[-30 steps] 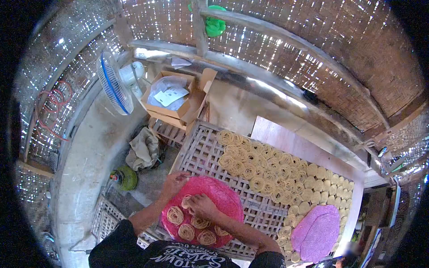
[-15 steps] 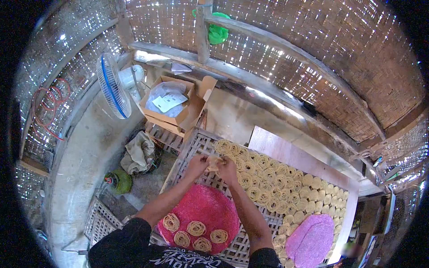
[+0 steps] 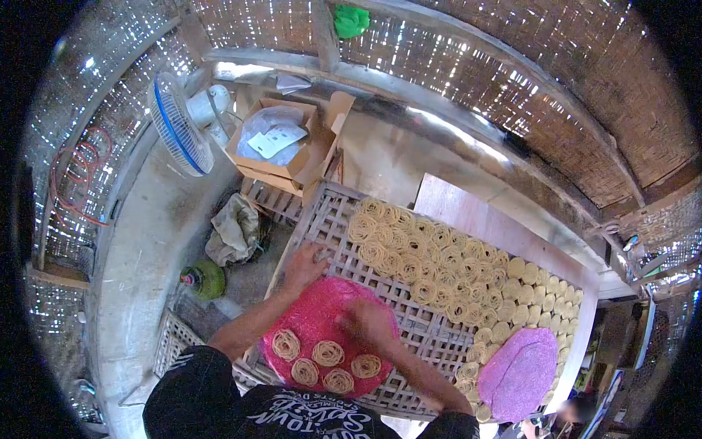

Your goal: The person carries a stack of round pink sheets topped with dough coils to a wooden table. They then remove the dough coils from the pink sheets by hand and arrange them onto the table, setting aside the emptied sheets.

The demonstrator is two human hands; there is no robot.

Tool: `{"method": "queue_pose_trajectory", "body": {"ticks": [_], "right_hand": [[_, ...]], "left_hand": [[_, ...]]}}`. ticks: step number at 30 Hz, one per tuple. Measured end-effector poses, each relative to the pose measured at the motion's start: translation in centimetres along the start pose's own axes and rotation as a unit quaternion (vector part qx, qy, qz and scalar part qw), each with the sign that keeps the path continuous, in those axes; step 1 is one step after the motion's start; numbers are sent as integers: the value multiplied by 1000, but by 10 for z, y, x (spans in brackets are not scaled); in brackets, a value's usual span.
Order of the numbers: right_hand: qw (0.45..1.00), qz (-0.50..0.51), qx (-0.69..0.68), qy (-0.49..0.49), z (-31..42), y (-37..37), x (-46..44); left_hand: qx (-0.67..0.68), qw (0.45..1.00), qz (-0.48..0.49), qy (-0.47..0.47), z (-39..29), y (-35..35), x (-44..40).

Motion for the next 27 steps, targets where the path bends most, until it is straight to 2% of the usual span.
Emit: {"method": "queue_pose_trajectory", "body": {"ticks": [1,3,6,9,10,12,13,15,17,19,20,22,25,27], "right_hand": [[997,46,-6,57,16,-17,21],[989,49,17,137,34,-55,54],[979,-11,56,194,47,-84,73],[966,64,173,181,56,-87,71],[967,50,156,193,56,-87,70],[968,23,126,215,50,-87,67],[990,46,62,114,47,-69,58],[989,93,-73,-89,41,-43,44],[918,77,-339,-193,-1,-51,27],[822,60,-525,-212,-10,-26,9],[789,52,-585,-181,-2,1,-3],[869,11,-477,-132,-58,-15,-37],[893,-142,-388,-178,-58,9,-78],[931,-228,-257,-127,-72,17,-107]], "left_hand": [[18,1000,-5,-3,0,3,10],[33,999,23,21,-7,7,35],[74,996,40,38,-28,16,64],[99,994,30,35,-33,17,76],[104,994,29,34,-32,15,82],[2,999,-18,-46,-25,10,95],[-48,994,-46,-86,-31,13,93],[78,995,51,-17,-38,17,91],[211,967,130,61,-36,10,92],[349,907,187,145,-22,-17,93],[373,894,196,154,-22,-24,87],[420,866,214,170,-25,-34,61],[329,930,103,125,-3,-45,15],[227,969,3,97,-5,-40,-12]]}}
Point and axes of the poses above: each hand's wrist, its own x-axis away from the middle knuckle, its own y-axis out of the back of the hand, z = x × y, the point moved 5 cm from there along -x, towards the middle knuckle, and after that the axes turned 4 degrees about -y, right-handed, at the moved point
